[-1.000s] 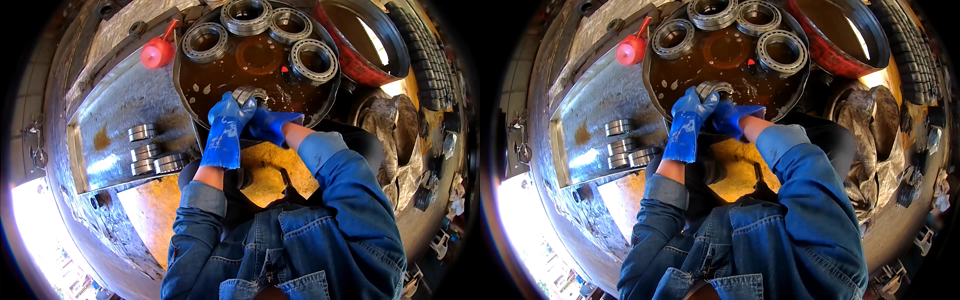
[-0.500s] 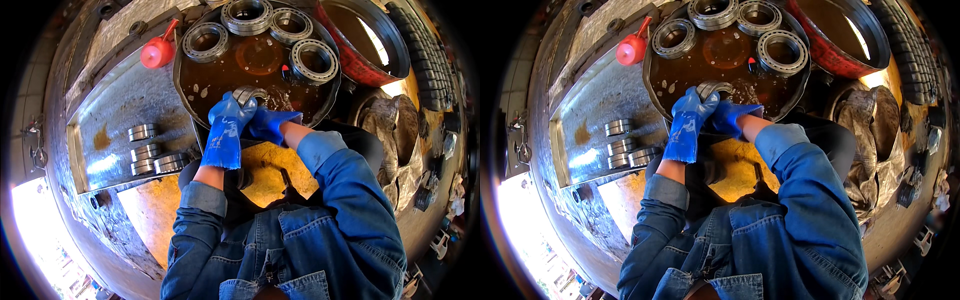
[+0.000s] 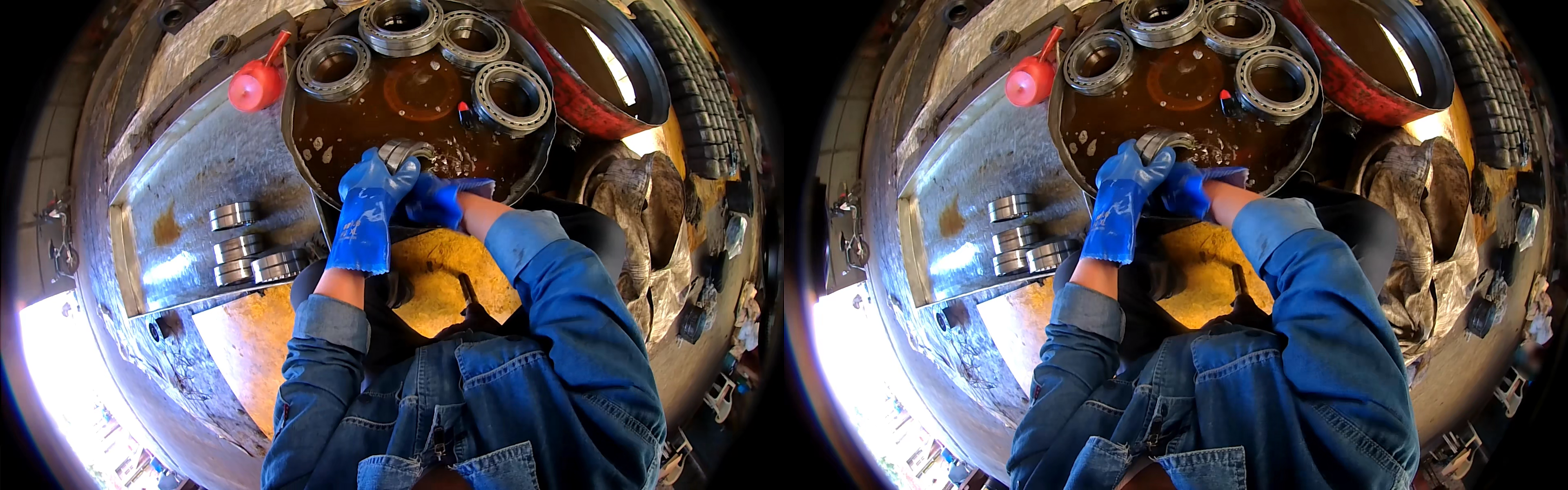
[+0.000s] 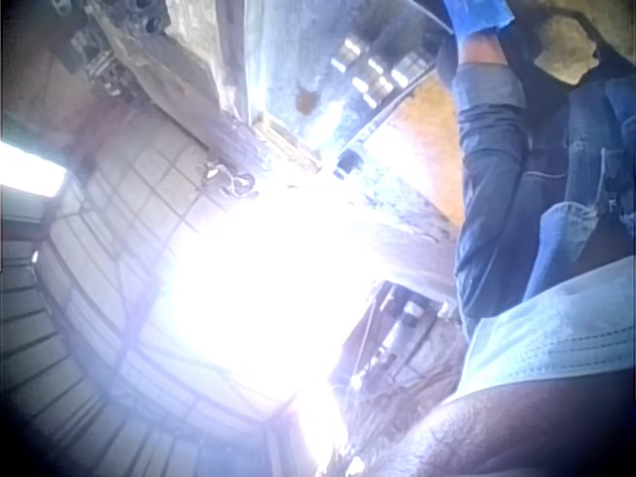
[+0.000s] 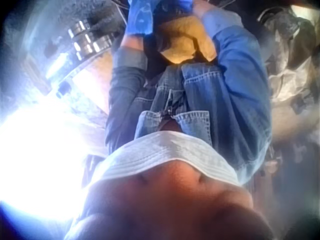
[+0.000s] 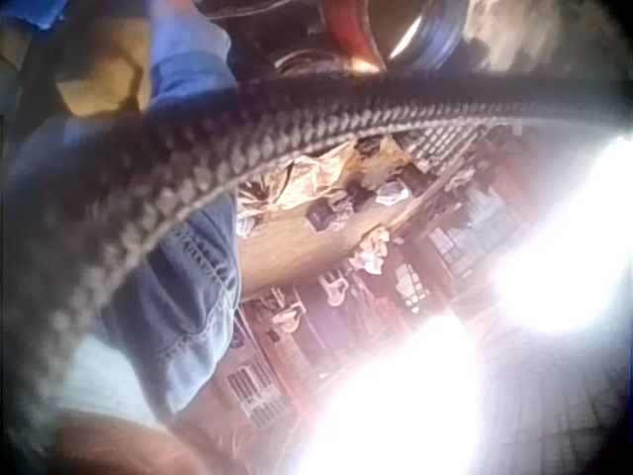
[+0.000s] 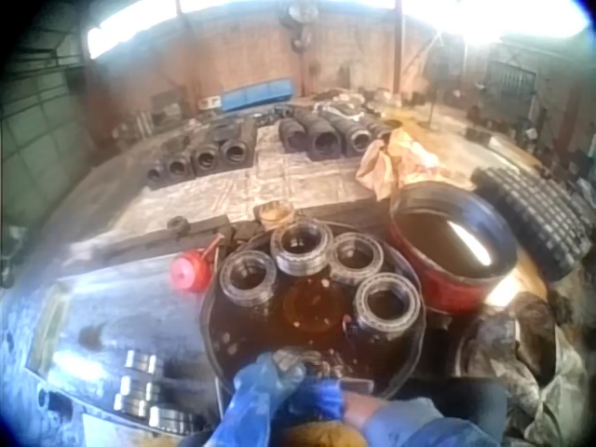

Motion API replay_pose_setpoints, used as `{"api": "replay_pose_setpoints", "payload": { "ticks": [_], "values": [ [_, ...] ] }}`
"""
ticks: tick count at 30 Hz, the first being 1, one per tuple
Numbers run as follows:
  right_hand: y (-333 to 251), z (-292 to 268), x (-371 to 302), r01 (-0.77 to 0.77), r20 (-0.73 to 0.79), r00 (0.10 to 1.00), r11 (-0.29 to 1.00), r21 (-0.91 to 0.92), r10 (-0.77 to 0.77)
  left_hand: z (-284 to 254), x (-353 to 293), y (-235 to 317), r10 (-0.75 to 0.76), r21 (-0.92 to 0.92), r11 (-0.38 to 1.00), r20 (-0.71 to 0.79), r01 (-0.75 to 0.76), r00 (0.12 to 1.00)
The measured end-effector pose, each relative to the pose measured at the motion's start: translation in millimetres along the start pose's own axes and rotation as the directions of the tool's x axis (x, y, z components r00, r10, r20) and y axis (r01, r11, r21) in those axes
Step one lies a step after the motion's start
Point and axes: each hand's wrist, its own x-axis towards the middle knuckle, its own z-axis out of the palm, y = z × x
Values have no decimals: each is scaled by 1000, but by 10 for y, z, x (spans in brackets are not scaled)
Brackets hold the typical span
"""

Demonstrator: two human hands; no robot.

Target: The person scrubs a metal bearing with a red-handled brush while holding it over a container of dark liquid. They repeatedly dip the bearing into the liquid and scrub it, then place the cleaned bearing onto a metal tray alongside other bearings.

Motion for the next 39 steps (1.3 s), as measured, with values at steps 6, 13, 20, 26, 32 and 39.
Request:
{"api": "replay_pose_setpoints", "payload": {
  "ticks": [6, 13, 20, 26, 32, 39],
  "values": [
    [29, -141, 51, 211, 68, 948, 454, -865, -311, 166, 220, -87, -12, -181, 983, 62, 23, 998],
    [-404, -523, -553, 13, 48, 969, -145, -989, -242, 228, 354, -188, 39, -267, 964, 54, -23, 998],
    [-302, -608, -664, -154, -168, 979, 123, -980, -119, 131, -199, 81, -47, -279, 959, -23, 39, 999],
    [-266, -762, -477, -237, -269, 963, 477, -847, 0, 308, -44, -179, 95, -545, 837, 53, -51, 994],
    [505, -1189, 16, -164, -195, 979, 795, -585, 59, 176, 119, 18, 162, -852, 435, 392, 291, 906],
    [200, -534, -151, -5, -232, 964, 866, -500, -129, 118, 209, -37, 240, -866, 438, 371, 242, 897]
  ]
}}
